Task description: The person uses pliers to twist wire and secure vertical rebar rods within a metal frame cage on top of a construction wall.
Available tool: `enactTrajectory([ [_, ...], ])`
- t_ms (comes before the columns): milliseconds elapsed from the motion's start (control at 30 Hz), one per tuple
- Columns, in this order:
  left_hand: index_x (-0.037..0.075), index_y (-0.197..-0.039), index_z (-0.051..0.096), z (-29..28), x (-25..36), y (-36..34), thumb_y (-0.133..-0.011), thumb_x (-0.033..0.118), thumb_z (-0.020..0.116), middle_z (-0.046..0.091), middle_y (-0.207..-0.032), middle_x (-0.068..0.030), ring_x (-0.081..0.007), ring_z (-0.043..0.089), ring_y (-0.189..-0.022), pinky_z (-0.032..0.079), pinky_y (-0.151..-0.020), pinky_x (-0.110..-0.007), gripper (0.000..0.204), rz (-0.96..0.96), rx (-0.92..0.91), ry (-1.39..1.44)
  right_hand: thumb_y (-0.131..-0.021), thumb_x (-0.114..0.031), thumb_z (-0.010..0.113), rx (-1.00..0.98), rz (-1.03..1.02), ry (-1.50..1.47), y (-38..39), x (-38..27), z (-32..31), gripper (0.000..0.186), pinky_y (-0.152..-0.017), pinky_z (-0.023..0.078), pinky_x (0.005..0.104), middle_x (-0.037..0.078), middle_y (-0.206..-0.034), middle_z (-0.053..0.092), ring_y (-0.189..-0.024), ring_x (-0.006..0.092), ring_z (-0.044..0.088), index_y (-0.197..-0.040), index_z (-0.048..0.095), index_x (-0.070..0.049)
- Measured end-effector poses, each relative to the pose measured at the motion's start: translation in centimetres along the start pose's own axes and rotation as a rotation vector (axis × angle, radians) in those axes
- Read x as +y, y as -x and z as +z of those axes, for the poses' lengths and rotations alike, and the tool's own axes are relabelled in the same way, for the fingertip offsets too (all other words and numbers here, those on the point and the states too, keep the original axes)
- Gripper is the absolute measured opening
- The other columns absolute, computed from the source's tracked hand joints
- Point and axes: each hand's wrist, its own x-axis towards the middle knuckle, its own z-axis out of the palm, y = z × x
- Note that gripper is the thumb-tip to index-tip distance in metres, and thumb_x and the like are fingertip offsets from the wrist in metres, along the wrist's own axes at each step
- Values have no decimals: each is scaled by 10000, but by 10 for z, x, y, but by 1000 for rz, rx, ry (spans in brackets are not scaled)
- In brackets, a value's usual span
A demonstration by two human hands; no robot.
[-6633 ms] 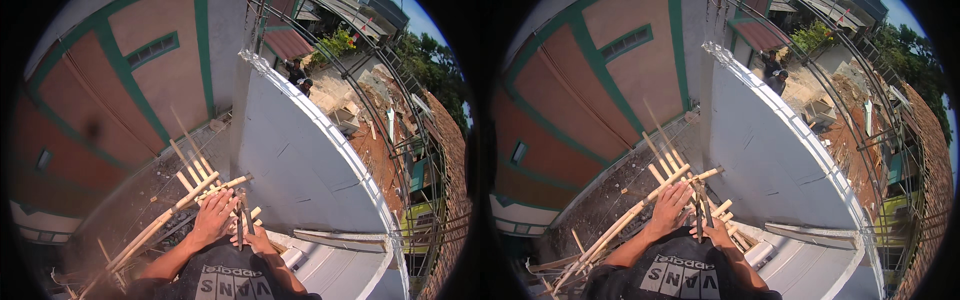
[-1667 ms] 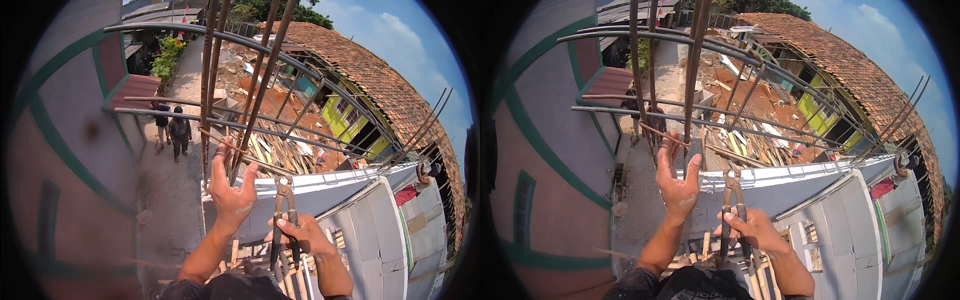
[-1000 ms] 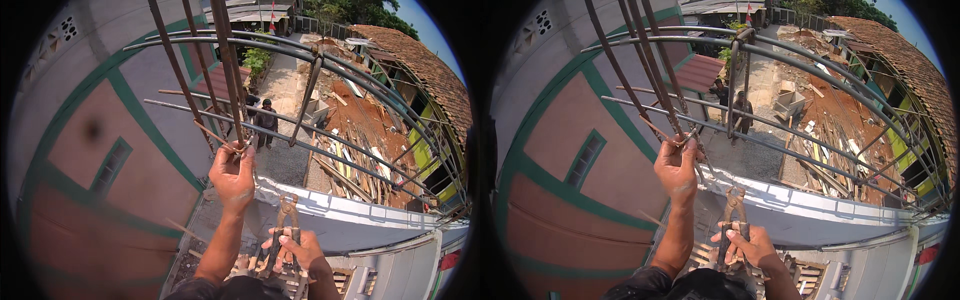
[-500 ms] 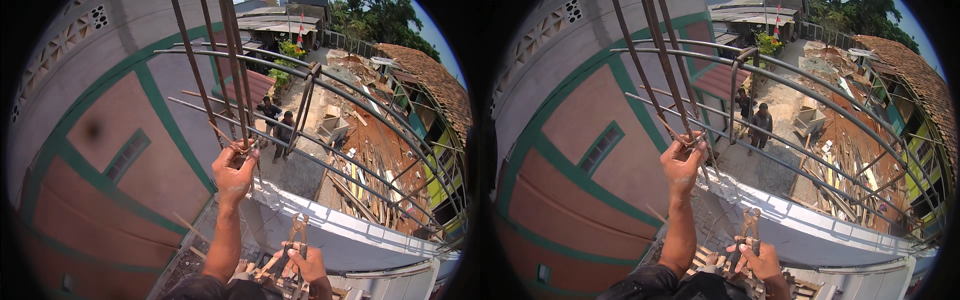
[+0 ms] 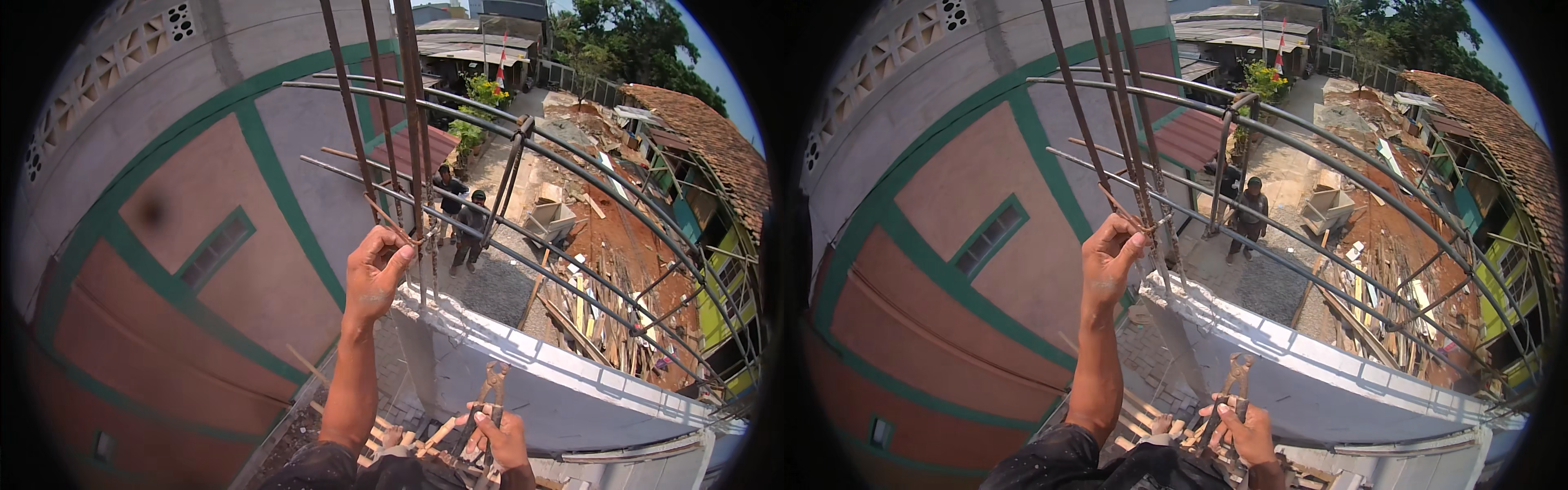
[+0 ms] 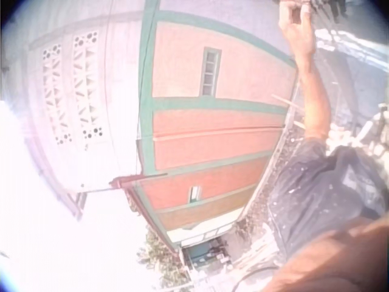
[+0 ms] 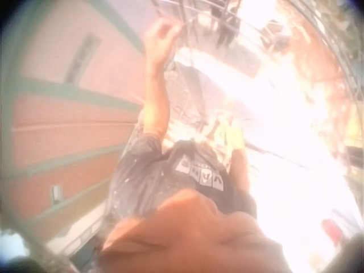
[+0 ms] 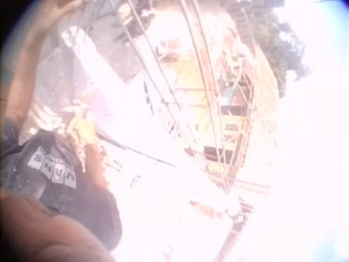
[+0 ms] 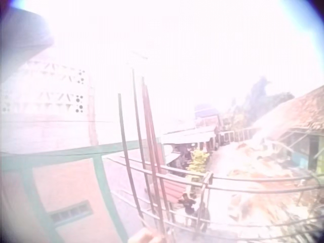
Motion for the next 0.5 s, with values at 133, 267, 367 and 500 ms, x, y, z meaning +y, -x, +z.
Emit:
enactTrajectory([
  [133, -16, -843, 674, 40, 21, 26, -884, 2, 721, 600, -837, -31, -70, 503, -675, 389, -585, -231, 65, 209, 193, -453, -1019, -142, 544, 68, -11, 15, 2, -2, 4, 321, -458, 424, 220, 186, -978, 748, -532, 143, 636, -1205, 597, 114],
  [267, -23, -806, 681, 98, 21, 30, -863, -13, 745, 543, -763, 2, -33, 436, -626, 327, -541, -213, 85, 246, 482, -501, -1012, -153, 553, 108, 6, -4, 1, -5, 11, 308, -458, 428, 227, 174, -972, 749, -520, 139, 622, -1194, 607, 89],
  [367, -37, -826, 685, 116, 29, 17, -901, 31, 739, 553, -778, 25, -28, 454, -637, 348, -565, -203, 114, 157, 645, -346, -1014, -176, 568, 79, 63, 49, -3, 12, 8, 280, -492, 465, 243, 140, -939, 749, -529, 119, 606, -1154, 632, 58],
  [500, -31, -896, 710, 102, 47, 16, -887, 41, 767, 643, -889, -41, -62, 521, -650, 417, -577, -209, 93, 54, 360, -386, -1039, -211, 568, 140, 59, -67, -3, 16, 10, 279, -498, 448, 232, 111, -882, 740, -540, 100, 602, -1103, 682, 35],
])
